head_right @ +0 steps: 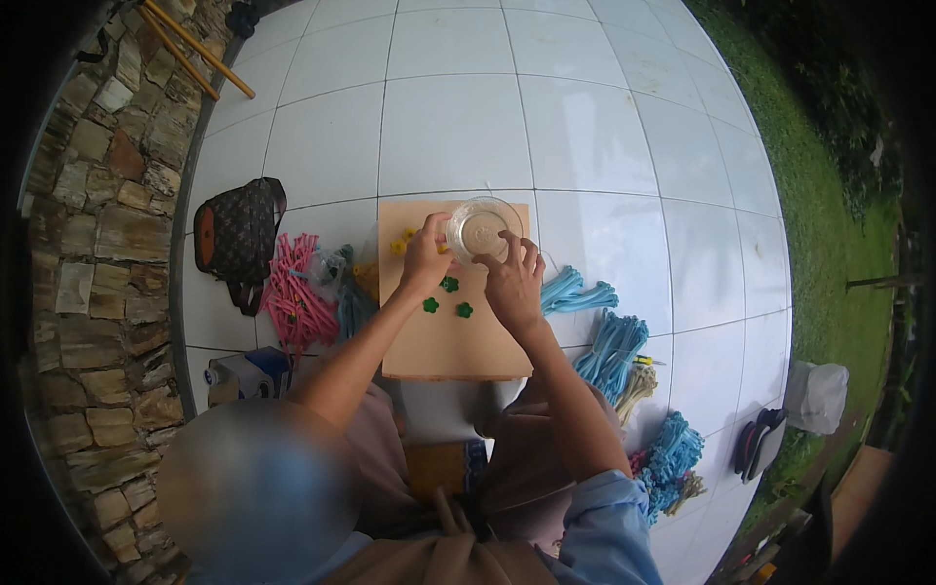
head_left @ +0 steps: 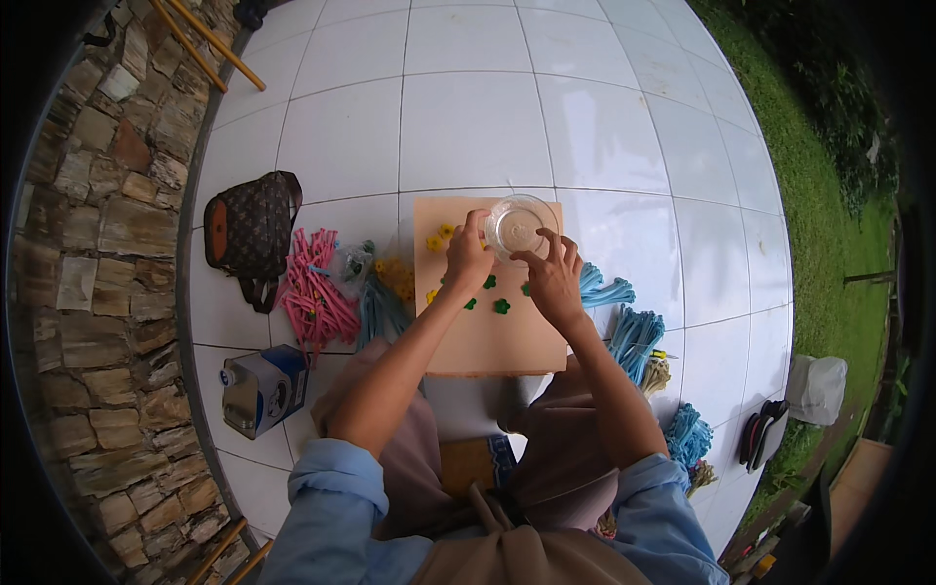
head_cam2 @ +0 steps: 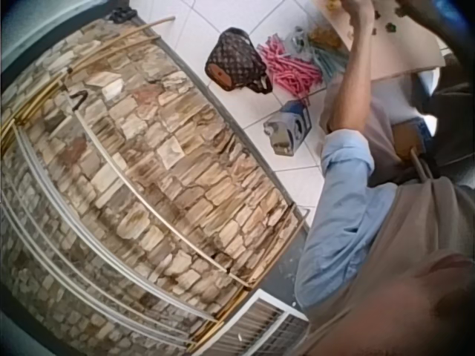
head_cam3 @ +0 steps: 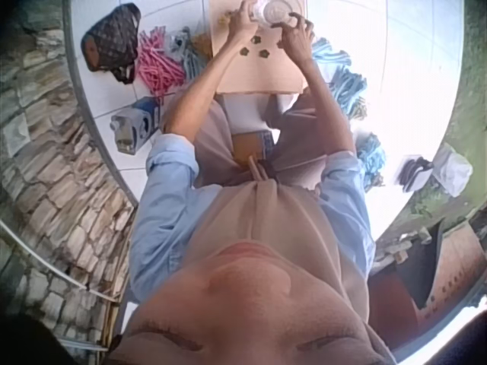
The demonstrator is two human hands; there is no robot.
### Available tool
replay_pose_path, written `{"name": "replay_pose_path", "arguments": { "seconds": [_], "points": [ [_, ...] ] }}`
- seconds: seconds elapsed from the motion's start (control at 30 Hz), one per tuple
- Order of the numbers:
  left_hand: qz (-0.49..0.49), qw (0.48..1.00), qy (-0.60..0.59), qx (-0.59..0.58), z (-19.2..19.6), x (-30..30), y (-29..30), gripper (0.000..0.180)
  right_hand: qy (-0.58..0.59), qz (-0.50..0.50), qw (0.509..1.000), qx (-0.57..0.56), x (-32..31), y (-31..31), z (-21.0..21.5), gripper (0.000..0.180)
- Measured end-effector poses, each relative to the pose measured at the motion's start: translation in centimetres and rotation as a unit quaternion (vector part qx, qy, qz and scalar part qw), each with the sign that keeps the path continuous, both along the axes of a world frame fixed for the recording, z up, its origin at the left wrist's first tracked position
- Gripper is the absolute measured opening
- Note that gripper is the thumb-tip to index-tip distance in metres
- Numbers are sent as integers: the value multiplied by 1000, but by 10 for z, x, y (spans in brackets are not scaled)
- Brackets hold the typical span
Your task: The person organizes yellow and green flower-shaped components, uses a brush to apply a liquid from a clear container to their backs, and kemudian attaches them along the length of blue plastic shoe straps.
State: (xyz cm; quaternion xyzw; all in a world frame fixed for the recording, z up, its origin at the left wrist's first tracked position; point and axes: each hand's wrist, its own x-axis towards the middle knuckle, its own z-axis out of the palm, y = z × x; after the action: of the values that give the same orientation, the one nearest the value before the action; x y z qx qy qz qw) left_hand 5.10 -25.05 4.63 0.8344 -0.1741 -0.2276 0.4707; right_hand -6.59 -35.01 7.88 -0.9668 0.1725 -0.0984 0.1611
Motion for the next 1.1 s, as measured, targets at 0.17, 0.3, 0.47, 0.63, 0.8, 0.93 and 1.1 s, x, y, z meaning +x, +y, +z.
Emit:
{"name": "replay_pose_path", "arguments": {
  "seconds": [0.17,0.3,0.47,0.63,0.8,0.93,1.1],
  "points": [
    [28,960,-279,-1,14,-21,-3,32,9,-45,963,266,-9,-30,3,30],
    [-107,983,-140,57,21,-48,1,22,-19,-104,879,465,-22,-35,23,29],
    [-207,933,-270,115,9,-76,-4,22,-35,-131,812,567,-35,-44,29,26],
    [-233,903,-328,154,5,-76,-8,25,-50,-152,791,590,-39,-42,46,25],
    [-149,988,17,26,48,-64,-15,15,-82,-112,908,395,-42,-41,43,18],
    [9,940,268,-213,78,-36,-5,20,-186,-56,972,133,-32,-16,63,25],
    [54,923,292,-243,97,-30,8,20,-247,6,969,-20,-22,0,73,31]
  ]
}}
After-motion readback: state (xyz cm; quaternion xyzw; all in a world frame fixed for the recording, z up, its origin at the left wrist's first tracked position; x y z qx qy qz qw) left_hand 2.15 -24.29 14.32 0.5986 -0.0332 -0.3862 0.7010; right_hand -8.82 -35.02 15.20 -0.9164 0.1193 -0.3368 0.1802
